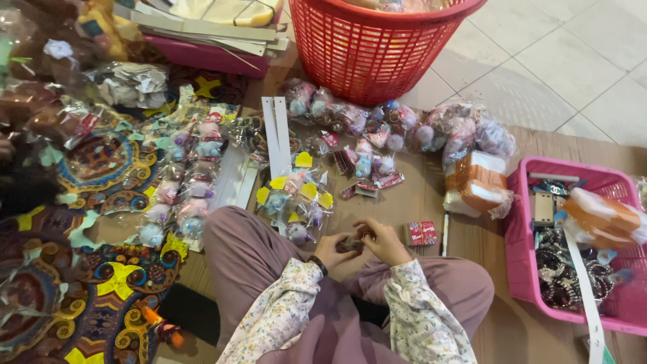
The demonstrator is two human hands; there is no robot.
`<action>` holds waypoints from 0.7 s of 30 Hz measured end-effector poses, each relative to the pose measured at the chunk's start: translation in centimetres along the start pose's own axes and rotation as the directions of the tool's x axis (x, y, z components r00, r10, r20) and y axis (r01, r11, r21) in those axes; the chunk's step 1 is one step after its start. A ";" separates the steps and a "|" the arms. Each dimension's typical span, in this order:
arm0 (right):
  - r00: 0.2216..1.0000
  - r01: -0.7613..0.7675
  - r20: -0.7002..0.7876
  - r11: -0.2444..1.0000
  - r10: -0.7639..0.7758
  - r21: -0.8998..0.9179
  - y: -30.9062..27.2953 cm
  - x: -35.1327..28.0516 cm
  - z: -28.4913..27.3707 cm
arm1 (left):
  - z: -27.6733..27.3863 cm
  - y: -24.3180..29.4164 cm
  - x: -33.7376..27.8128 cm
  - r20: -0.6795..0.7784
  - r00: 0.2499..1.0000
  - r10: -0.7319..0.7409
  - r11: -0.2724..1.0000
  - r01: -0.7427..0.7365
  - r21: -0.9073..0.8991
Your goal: The person sits on the floor and packs small craft items, including colorful pom-poms and beads, into clear plastic bags. They use scissors to cut the bags and then seal them, placing the finished packages on the floor.
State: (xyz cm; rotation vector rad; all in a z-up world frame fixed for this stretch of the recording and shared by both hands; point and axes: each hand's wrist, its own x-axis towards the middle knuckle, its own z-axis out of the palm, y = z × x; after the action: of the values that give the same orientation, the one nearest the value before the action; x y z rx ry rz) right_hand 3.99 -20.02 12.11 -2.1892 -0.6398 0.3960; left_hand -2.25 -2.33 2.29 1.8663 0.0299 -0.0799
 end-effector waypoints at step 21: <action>0.956 0.251 -0.148 0.967 -0.253 -0.036 -2.6 -0.5 0.3 | -2.0 1.1 -2.9 -0.330 0.940 0.092 0.995 -0.095 0.006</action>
State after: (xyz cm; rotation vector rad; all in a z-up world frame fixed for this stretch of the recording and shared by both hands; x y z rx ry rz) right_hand 2.62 -18.68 13.97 -2.0953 -0.8275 0.0891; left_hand -5.01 -0.65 4.12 1.8504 0.1731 0.2999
